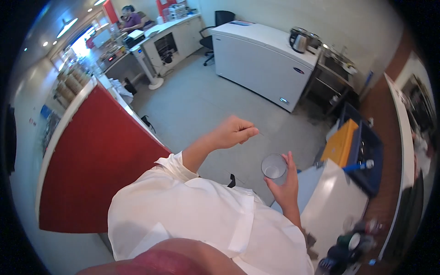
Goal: Preparing a milk-based drink by mixing ingredients and pouring.
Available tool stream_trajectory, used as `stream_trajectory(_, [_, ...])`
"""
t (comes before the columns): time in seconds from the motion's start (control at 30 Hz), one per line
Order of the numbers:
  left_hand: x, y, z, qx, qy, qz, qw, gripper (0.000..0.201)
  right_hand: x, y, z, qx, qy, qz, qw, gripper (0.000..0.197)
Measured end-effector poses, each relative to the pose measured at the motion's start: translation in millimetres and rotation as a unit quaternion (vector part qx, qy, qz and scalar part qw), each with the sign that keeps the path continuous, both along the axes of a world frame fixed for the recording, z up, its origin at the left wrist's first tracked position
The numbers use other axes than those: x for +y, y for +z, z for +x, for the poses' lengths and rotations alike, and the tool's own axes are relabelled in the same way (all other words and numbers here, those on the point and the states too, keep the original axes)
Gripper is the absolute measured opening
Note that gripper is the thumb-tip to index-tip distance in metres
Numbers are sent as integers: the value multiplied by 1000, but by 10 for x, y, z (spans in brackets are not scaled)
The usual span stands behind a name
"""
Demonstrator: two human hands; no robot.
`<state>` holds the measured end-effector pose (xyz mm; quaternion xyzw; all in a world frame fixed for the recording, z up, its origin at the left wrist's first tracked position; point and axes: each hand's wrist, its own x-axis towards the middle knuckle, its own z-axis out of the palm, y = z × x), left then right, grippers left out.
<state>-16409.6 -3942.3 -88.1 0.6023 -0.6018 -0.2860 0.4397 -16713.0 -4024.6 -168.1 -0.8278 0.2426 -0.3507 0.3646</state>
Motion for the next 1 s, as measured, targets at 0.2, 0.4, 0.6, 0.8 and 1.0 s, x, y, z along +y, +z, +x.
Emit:
stream_trajectory(0.2, [-935,-54,1097,104,82,-80,988,26,-1723,370,1191,28,121,-63,990,121])
stream_trajectory(0.4, [-2017,-248,2538,58,210,-135,967,15,-3112,112,2438,-16,149,-2,989,123])
stream_trajectory(0.6, [-3958,-280,4005,238,194,-148,940,12,-4496,-75,3345,5,18,117,993,128])
stream_trajectory(0.8, [-6230,-104,4383,279,138,-42,949,18,-6088,180,3516,49,-159,148,975,129])
stream_trajectory(1.0, [-8199,-454,4662,234,93,42,967,41,-8034,7,3457,-21,-213,44,976,127])
